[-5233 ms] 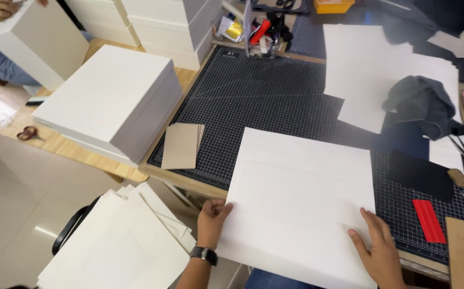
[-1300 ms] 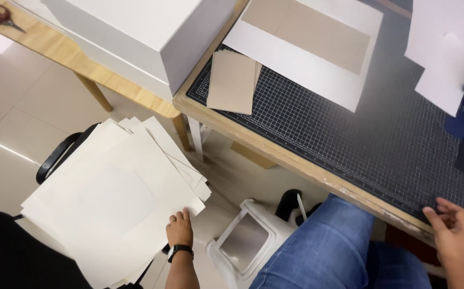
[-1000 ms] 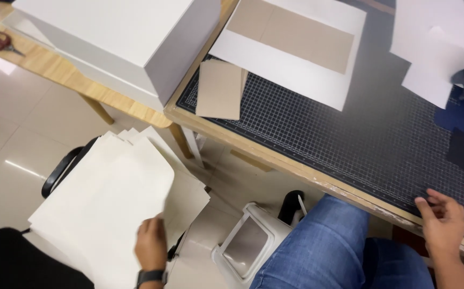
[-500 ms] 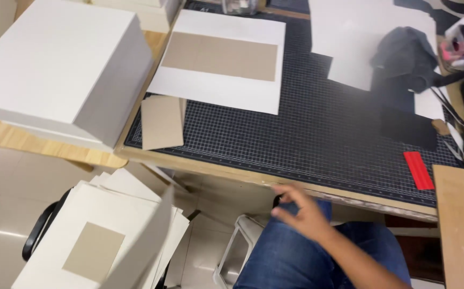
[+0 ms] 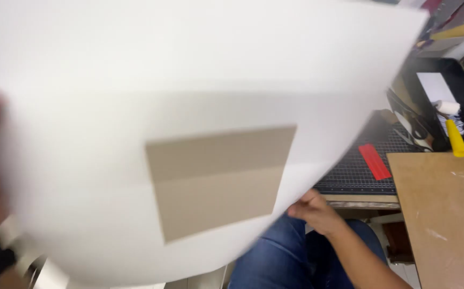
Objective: Apply glue to cardboard pieces and adhere them to a white paper sheet to create a folder or cover.
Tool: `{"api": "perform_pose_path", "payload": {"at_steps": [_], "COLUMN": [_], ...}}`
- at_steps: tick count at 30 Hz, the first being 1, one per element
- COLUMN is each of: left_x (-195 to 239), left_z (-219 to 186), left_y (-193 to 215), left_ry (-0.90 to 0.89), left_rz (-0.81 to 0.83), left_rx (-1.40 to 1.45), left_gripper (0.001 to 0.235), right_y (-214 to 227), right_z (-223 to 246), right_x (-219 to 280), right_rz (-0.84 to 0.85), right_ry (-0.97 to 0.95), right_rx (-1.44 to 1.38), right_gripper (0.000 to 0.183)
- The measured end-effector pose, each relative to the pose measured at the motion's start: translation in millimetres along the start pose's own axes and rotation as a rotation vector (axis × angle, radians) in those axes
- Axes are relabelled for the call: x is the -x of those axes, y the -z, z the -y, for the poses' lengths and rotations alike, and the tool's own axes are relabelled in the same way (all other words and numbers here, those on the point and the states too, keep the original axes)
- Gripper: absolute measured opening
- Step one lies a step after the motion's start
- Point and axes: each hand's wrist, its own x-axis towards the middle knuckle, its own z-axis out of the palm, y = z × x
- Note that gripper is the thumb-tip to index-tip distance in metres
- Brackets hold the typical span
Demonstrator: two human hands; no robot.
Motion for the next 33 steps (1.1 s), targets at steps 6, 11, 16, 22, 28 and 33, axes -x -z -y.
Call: {"api": "perform_pose_path", "payload": {"at_steps": [6, 11, 16, 22, 28, 33], "left_x": [-64, -88, -57, 15, 9, 9], "left_z": [44, 149, 291, 196, 187, 182], "left_y": [-147, -238, -209, -125, -102, -85], "left_ry": [0.069, 0.09, 0.094, 0.776, 0.965, 0.977], "left_rz": [0.07, 0.15, 0.163, 0.202, 0.214, 0.202], "left_rx": [0.199, 0.012, -0.514, -0.922, -0.815, -0.727], "left_gripper": [0.042, 0.024, 0.046, 0.119, 0.129, 0.131], "right_y": [19, 46, 96, 99, 57, 54], "right_z": [108, 110, 63, 48, 85, 84], "right_x": [24, 15, 19, 26, 27, 30], "right_rz": [-0.635, -0.76, -0.822, -0.883, -0.965, -0.961], "right_ry": [-0.111, -0.189, -0.17, -0.138, -0.334, -0.298], "right_rx": [0.103, 0.13, 0.288, 0.386, 0.333, 0.335], "right_gripper": [0.034, 0.023, 0.041, 0.034, 0.021, 0.025]}}
